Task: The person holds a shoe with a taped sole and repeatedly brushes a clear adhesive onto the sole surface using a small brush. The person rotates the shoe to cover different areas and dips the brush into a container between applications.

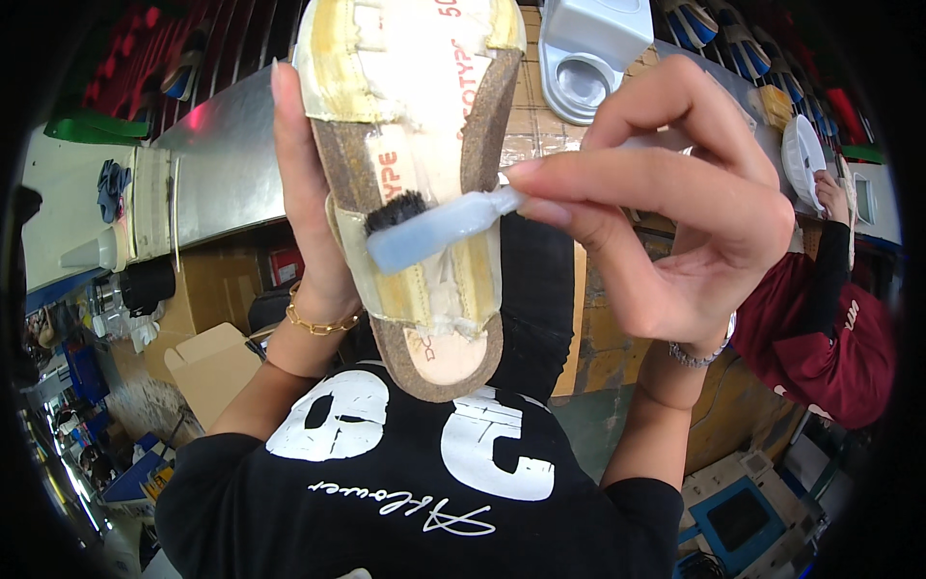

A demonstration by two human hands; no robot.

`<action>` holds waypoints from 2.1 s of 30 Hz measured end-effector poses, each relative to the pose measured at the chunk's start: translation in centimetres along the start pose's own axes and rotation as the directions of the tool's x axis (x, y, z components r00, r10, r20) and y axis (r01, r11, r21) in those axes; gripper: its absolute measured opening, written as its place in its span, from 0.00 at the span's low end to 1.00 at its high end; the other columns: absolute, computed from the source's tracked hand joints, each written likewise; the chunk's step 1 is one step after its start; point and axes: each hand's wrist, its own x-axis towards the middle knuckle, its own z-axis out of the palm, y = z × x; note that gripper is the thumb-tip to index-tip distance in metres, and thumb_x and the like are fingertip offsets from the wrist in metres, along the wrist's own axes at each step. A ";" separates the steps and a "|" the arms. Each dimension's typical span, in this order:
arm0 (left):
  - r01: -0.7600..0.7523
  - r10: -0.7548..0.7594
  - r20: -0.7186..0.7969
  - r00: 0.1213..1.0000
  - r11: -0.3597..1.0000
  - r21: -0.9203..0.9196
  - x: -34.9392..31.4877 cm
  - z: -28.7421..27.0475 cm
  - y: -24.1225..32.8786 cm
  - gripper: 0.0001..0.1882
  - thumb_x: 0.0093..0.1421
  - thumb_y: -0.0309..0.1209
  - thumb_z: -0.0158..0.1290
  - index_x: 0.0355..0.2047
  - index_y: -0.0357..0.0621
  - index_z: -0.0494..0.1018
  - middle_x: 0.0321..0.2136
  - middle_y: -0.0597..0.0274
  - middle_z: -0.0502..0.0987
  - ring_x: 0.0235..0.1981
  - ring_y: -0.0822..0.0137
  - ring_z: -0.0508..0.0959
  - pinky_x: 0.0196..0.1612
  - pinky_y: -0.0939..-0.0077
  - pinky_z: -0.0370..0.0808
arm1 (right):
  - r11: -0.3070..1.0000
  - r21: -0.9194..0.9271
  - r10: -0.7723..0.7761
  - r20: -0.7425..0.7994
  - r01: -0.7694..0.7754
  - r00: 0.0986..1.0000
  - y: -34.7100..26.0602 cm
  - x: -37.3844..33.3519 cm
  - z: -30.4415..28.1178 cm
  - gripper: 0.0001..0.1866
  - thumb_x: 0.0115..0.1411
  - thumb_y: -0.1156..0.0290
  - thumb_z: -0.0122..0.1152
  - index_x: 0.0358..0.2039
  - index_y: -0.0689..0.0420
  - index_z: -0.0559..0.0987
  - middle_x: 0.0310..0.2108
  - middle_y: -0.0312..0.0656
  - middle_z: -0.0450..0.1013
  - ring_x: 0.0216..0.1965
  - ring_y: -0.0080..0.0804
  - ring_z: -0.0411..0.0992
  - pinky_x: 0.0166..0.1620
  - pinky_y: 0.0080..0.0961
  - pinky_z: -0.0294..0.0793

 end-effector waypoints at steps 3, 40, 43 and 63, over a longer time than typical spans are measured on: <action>0.007 -0.013 -0.058 0.998 0.995 -0.101 0.4 -0.4 -0.3 0.39 0.72 0.60 0.29 0.61 0.37 0.65 0.52 0.52 0.76 0.51 0.67 0.79 0.54 0.72 0.76 | 1.000 0.028 0.013 -0.024 -0.013 1.000 -0.2 -0.4 0.5 0.14 0.36 0.76 0.71 0.28 0.58 0.87 0.30 0.42 0.71 0.31 0.29 0.66 0.34 0.22 0.60; -0.474 0.670 -0.162 0.724 0.655 0.588 -0.5 -4.1 -1.3 0.35 0.72 0.57 0.30 0.65 0.42 0.59 0.56 0.60 0.72 0.53 0.71 0.75 0.57 0.74 0.72 | 0.963 -0.263 -0.006 -0.248 -0.061 0.969 -3.7 -3.1 3.9 0.23 0.27 0.75 0.78 0.31 0.47 0.89 0.29 0.37 0.72 0.28 0.27 0.68 0.30 0.19 0.63; -0.476 0.665 -0.139 0.734 0.649 0.593 -0.7 -4.6 -1.3 0.34 0.73 0.56 0.30 0.65 0.43 0.58 0.56 0.59 0.72 0.54 0.70 0.75 0.57 0.74 0.72 | 0.994 -0.103 0.029 -0.179 -0.048 0.984 -3.3 -2.7 3.4 0.17 0.35 0.78 0.75 0.31 0.54 0.88 0.31 0.41 0.72 0.31 0.28 0.67 0.33 0.21 0.62; -0.480 0.657 0.024 0.753 0.525 0.703 1.2 -6.1 -2.8 0.30 0.74 0.49 0.34 0.69 0.45 0.52 0.60 0.56 0.69 0.55 0.68 0.75 0.57 0.71 0.75 | 0.999 0.024 -0.028 -0.019 0.028 0.999 -0.4 -0.7 1.3 0.17 0.31 0.82 0.69 0.28 0.59 0.87 0.30 0.42 0.71 0.31 0.30 0.67 0.34 0.22 0.61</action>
